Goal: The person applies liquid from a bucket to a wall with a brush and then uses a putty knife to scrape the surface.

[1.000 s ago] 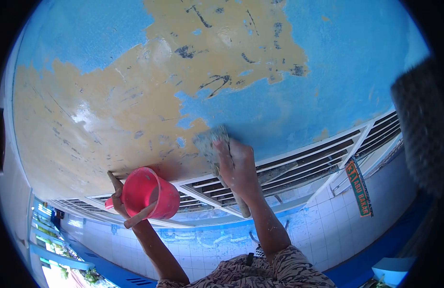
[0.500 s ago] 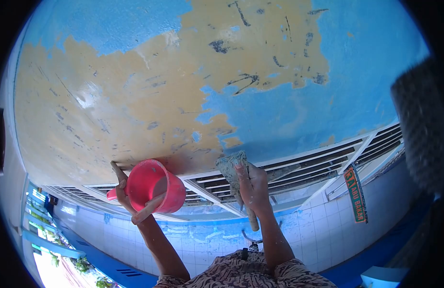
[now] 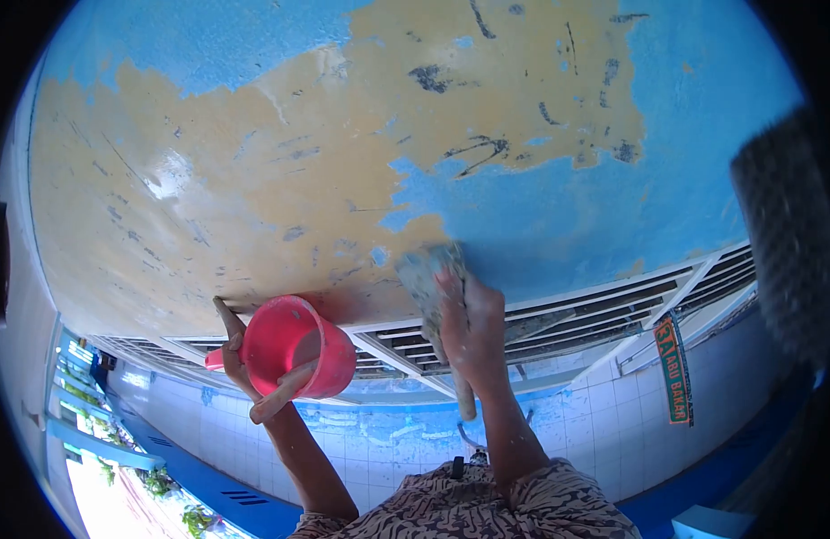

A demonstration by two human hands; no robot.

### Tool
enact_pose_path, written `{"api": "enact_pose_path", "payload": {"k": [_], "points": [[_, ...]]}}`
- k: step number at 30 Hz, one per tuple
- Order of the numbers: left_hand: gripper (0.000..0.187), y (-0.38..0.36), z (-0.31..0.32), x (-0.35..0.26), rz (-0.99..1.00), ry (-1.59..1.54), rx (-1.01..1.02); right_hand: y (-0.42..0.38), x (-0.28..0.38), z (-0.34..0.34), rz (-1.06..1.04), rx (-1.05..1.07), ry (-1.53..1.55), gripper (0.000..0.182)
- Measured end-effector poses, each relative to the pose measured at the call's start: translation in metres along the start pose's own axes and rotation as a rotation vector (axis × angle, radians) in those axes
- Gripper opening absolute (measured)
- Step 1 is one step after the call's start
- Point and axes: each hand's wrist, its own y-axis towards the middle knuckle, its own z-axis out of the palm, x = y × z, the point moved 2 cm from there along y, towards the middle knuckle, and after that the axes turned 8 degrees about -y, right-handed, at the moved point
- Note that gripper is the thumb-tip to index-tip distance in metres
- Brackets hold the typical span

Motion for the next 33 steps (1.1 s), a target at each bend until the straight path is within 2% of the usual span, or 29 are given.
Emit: {"api": "enact_pose_path", "payload": {"k": [2,4,8,10,12,17,20,22,23,25,28,30,32,33], "points": [[0.078,0.005,0.002,0.001,0.026,-0.057,-0.006,-0.013,-0.026,-0.001,-0.092,0.010,-0.042,0.031],[0.078,0.004,0.010,-0.001,0.031,-0.048,0.003,-0.016,-0.031,-0.003,0.064,0.039,-0.075,0.031],[0.078,-0.007,0.014,-0.002,0.001,-0.006,0.010,-0.024,-0.045,-0.001,0.182,0.057,-0.027,0.031],[0.079,-0.003,0.007,-0.001,0.003,0.004,0.031,-0.021,-0.037,0.000,0.054,0.020,0.019,0.034],[0.079,0.004,0.004,0.001,0.012,-0.024,0.045,-0.004,-0.017,0.004,0.022,0.012,0.022,0.034],[0.079,0.002,0.002,0.001,0.009,-0.024,0.040,-0.006,-0.010,0.007,0.070,0.046,0.061,0.034],[0.078,0.002,0.002,0.000,0.033,-0.040,0.043,-0.008,-0.016,0.006,0.091,-0.007,0.119,0.033],[0.078,0.003,0.003,0.000,0.017,-0.027,0.043,-0.003,-0.008,0.006,0.261,0.082,0.137,0.033],[0.078,0.003,0.003,0.001,0.011,-0.026,0.040,-0.002,-0.003,0.006,0.165,0.053,0.127,0.033],[0.078,0.003,0.003,0.001,0.011,-0.033,0.033,-0.013,-0.025,0.004,0.121,0.034,0.099,0.033],[0.078,0.003,0.003,0.001,0.031,-0.054,0.030,-0.003,-0.023,0.001,0.041,0.010,0.074,0.034],[0.077,0.004,0.003,0.001,0.019,-0.046,0.021,-0.003,-0.017,-0.002,0.045,0.007,0.067,0.033],[0.077,0.002,-0.001,0.001,0.015,-0.049,0.011,-0.001,-0.015,-0.002,0.172,0.028,0.162,0.034],[0.076,0.004,-0.006,0.004,0.006,-0.060,0.004,-0.002,-0.020,-0.004,0.163,0.030,0.158,0.034]]}}
